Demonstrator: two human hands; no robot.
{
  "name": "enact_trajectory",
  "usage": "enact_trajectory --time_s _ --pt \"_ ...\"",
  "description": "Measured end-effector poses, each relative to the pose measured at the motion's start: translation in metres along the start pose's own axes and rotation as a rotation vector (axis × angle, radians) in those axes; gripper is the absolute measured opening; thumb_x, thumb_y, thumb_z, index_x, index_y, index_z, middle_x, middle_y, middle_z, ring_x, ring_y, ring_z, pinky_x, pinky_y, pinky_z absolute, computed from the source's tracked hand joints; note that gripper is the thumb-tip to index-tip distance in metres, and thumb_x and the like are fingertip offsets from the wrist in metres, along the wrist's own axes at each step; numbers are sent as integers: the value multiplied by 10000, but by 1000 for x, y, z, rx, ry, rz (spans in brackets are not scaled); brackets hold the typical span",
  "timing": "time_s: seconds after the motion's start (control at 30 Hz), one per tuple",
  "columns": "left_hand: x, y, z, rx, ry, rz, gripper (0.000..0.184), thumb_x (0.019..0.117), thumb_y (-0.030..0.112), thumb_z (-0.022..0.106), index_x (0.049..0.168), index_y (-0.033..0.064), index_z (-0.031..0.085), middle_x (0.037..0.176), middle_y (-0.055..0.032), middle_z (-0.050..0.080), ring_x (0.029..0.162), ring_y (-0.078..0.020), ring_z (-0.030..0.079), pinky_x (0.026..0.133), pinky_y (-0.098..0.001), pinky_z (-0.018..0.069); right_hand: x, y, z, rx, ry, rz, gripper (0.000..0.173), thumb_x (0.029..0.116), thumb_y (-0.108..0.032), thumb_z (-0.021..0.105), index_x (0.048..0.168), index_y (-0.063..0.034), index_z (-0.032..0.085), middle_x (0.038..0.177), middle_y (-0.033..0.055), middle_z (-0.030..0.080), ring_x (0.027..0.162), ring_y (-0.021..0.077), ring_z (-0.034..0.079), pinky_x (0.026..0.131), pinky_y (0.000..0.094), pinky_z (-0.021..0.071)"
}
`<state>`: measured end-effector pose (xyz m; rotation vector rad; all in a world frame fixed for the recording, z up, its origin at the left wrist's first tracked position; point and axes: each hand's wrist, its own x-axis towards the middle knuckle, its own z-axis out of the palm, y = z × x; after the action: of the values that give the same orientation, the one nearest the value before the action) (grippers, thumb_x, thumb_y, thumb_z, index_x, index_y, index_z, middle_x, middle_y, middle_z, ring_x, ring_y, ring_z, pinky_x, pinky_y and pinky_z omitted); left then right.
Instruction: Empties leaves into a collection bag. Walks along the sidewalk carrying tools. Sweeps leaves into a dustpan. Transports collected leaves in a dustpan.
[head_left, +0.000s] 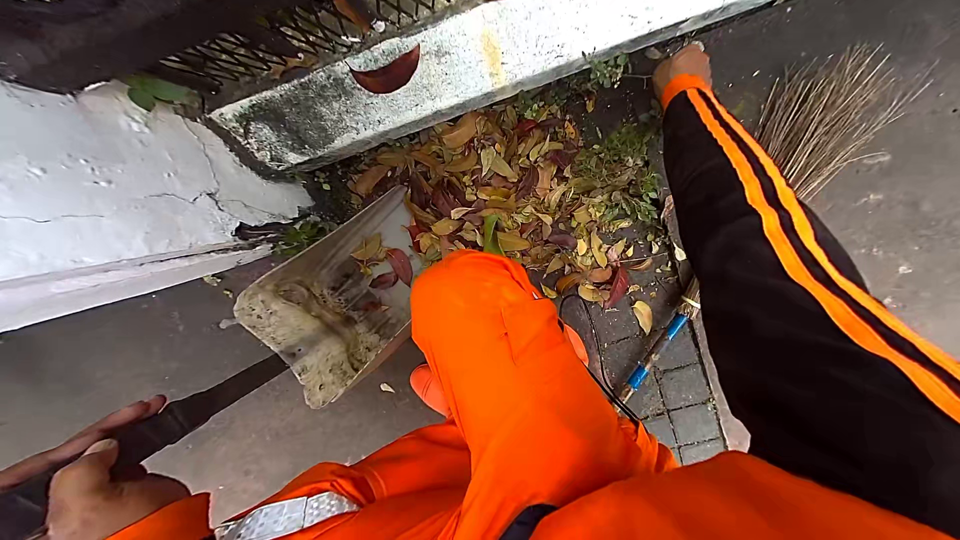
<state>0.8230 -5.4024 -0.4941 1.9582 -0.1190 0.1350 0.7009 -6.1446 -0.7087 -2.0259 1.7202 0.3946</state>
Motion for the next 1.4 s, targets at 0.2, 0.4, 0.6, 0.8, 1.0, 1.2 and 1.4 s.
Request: enact_trajectory --time_s 0.2,0.4,0.6,0.8,1.0,1.2,1.4 --pt "-1 5 3 -1 -3 15 151 889 -45 407 958 31 517 879 -107 748 873 -299 756 867 -464 629 -68 34 20 139 -40 -241 371 1062 -209 441 1217 22 686 1271 278 659 1243 439 610 1053 636 453" --pt "3 16 19 -29 37 35 161 886 -48 402 953 51 509 847 -72 739 823 -261 758 829 -429 641 -93 -15 58 522 -162 -298 673 910 -210 753 1486 -18 461 1261 231 657 1163 356 646 1015 539 512" --pt "2 5 8 13 49 4 177 875 -34 386 971 47 509 875 -66 736 853 -265 753 844 -442 635 -68 -91 107 223 5 -97 674 847 -271 752 1469 -116 546 1627 259 274 1378 371 503 1065 477 506" --pt "-5 8 8 22 47 -6 169 867 -28 386 968 46 500 879 -71 730 862 -273 752 852 -453 632 -60 -75 113 378 -31 -302 456 1110 -336 394 1283 -5 656 1352 233 631 1317 342 579 1130 489 422" --pt "5 -5 2 -23 8 38 154 891 -7 409 974 65 517 894 -64 736 857 -270 752 832 -450 639 -124 -52 122 249 -211 -363 579 1132 -356 271 1241 67 650 1252 289 663 1235 426 621 1063 590 460" --pt "8 5 12 -20 20 40 168 884 -23 390 964 61 512 863 -52 743 824 -252 760 806 -423 645 -216 -15 113 -175 -268 -645 433 1113 -340 370 1294 -54 640 1228 232 684 1194 434 640 954 629 515" --pt "9 5 13 -49 7 93 199 884 -21 419 971 112 538 871 -6 756 821 -216 761 789 -410 647 -109 20 81 -220 151 -325 546 991 -244 535 1495 -37 498 1661 280 230 1541 512 158 1137 825 127"
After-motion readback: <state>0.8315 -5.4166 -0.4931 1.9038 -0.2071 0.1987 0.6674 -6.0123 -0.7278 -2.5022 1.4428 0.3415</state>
